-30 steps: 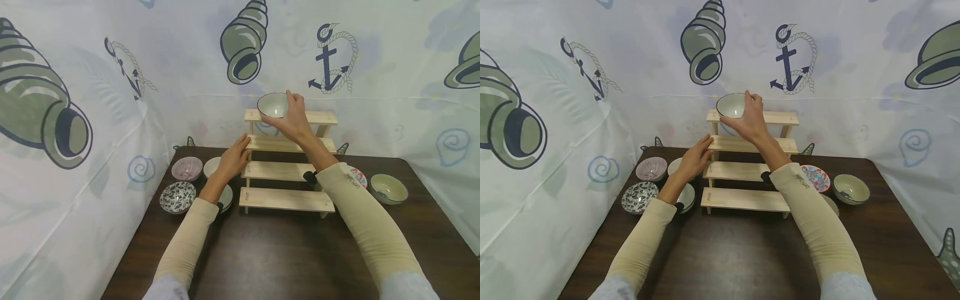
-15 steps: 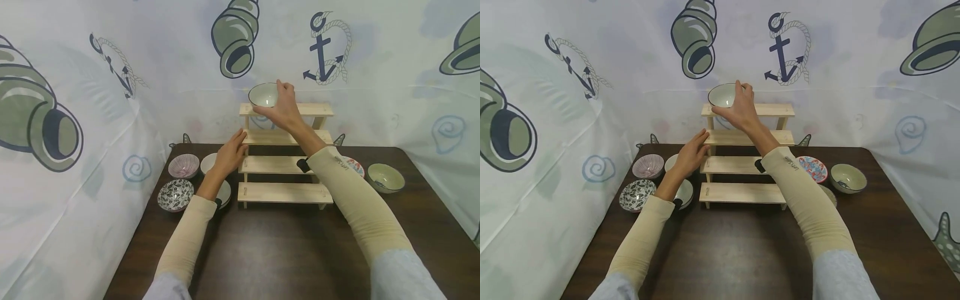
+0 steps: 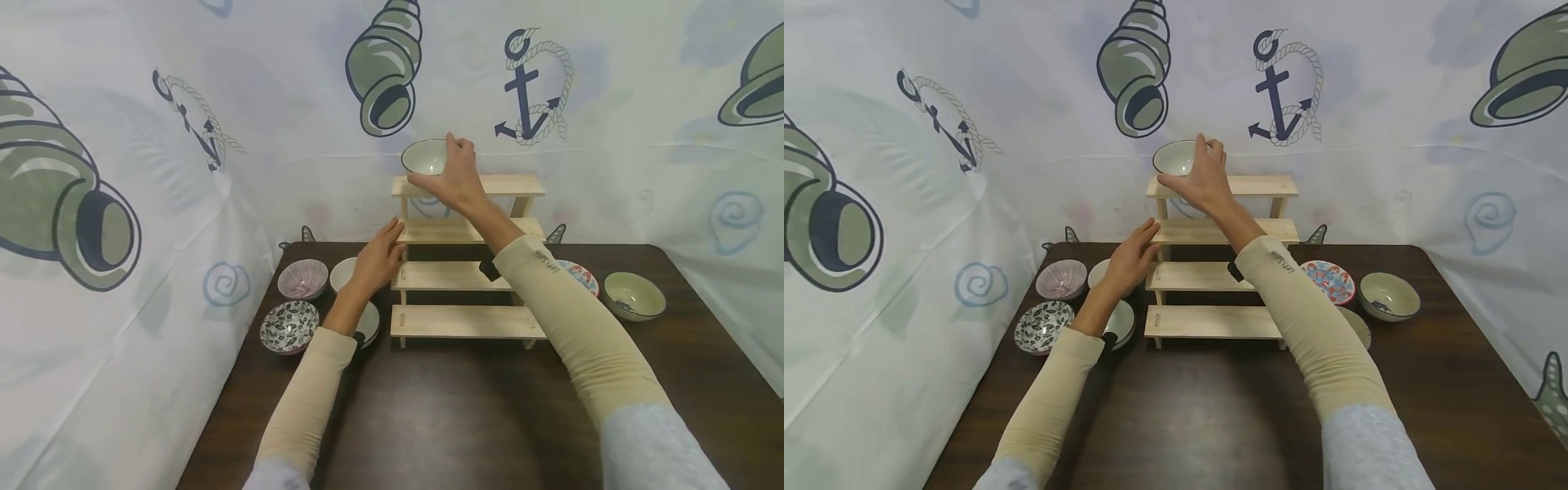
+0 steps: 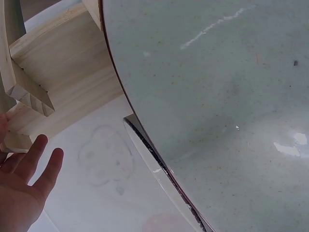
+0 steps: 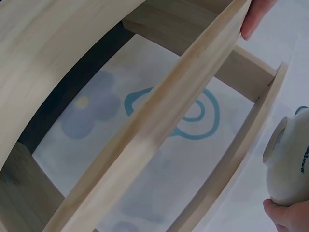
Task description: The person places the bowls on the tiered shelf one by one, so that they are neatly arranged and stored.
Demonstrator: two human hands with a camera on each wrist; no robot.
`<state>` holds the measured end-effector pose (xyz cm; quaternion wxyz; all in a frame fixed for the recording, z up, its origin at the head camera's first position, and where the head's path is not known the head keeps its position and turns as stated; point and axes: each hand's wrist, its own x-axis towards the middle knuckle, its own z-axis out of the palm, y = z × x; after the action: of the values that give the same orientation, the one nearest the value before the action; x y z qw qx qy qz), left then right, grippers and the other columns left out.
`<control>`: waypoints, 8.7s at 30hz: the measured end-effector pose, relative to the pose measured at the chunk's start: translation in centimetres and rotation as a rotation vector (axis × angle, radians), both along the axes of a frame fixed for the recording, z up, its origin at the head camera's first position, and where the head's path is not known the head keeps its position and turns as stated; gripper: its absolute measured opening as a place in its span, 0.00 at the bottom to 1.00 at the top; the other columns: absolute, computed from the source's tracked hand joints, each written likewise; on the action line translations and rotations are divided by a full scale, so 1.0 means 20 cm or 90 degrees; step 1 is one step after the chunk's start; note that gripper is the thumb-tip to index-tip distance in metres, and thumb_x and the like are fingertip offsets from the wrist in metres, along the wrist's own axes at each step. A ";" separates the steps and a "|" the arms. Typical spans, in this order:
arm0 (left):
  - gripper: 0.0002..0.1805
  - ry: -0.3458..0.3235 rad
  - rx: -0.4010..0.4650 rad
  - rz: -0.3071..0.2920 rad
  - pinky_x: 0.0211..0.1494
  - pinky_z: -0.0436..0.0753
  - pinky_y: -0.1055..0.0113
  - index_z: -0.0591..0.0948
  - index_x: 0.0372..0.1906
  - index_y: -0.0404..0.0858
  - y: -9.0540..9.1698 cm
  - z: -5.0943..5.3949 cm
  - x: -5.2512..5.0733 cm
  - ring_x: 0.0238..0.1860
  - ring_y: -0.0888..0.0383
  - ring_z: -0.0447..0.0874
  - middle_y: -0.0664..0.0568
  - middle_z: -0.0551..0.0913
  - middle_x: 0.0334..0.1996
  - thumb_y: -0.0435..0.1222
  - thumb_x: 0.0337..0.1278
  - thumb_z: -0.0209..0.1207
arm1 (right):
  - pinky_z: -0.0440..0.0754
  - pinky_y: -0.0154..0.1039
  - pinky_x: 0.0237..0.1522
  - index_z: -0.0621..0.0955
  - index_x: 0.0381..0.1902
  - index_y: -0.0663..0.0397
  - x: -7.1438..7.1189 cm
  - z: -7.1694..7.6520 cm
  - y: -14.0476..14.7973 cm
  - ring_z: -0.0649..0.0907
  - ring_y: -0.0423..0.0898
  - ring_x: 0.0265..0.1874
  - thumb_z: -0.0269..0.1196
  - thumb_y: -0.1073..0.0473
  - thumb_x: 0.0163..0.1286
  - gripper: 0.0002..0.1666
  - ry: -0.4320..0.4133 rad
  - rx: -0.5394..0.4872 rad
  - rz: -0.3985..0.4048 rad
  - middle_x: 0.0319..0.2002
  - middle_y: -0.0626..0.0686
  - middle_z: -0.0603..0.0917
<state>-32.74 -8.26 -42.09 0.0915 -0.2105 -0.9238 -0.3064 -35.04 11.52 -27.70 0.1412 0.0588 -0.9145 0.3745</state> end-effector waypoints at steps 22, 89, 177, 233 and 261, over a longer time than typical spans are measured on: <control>0.30 0.002 0.006 0.006 0.66 0.80 0.43 0.65 0.80 0.45 0.02 0.01 0.01 0.70 0.46 0.77 0.54 0.59 0.82 0.43 0.79 0.53 | 0.68 0.52 0.77 0.46 0.85 0.56 -0.09 -0.07 -0.01 0.62 0.58 0.77 0.69 0.32 0.60 0.70 -0.024 -0.010 0.002 0.80 0.63 0.52; 0.30 -0.007 0.018 0.007 0.75 0.71 0.42 0.65 0.80 0.42 0.01 0.01 0.00 0.77 0.41 0.67 0.49 0.57 0.83 0.42 0.79 0.53 | 0.53 0.64 0.81 0.41 0.85 0.41 0.32 -0.16 0.36 0.50 0.56 0.84 0.70 0.29 0.61 0.71 0.013 0.013 0.077 0.85 0.56 0.44; 0.30 0.006 0.054 -0.030 0.80 0.65 0.47 0.65 0.79 0.40 0.00 -0.01 0.01 0.80 0.43 0.62 0.46 0.57 0.83 0.40 0.79 0.54 | 0.59 0.77 0.71 0.45 0.85 0.48 0.86 -0.49 0.84 0.58 0.69 0.78 0.75 0.46 0.62 0.67 0.025 0.023 0.027 0.82 0.66 0.52; 0.30 0.012 0.039 -0.035 0.79 0.66 0.46 0.65 0.79 0.39 0.01 0.00 0.00 0.80 0.42 0.63 0.45 0.58 0.82 0.40 0.79 0.54 | 0.55 0.81 0.69 0.43 0.84 0.59 1.07 -0.84 1.11 0.53 0.76 0.78 0.74 0.42 0.63 0.70 -0.062 0.078 -0.033 0.80 0.74 0.51; 0.30 0.007 0.040 -0.030 0.80 0.65 0.46 0.65 0.80 0.40 -0.02 0.00 0.00 0.80 0.42 0.62 0.46 0.57 0.83 0.41 0.79 0.53 | 0.57 0.85 0.60 0.46 0.83 0.64 1.07 -1.05 1.18 0.55 0.84 0.72 0.75 0.36 0.59 0.73 -0.137 0.135 -0.060 0.75 0.82 0.51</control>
<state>-32.83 -8.71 -42.15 0.0960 -0.2308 -0.9080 -0.3362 -13.67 35.11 -48.66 0.0526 -0.0103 -0.9605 0.2730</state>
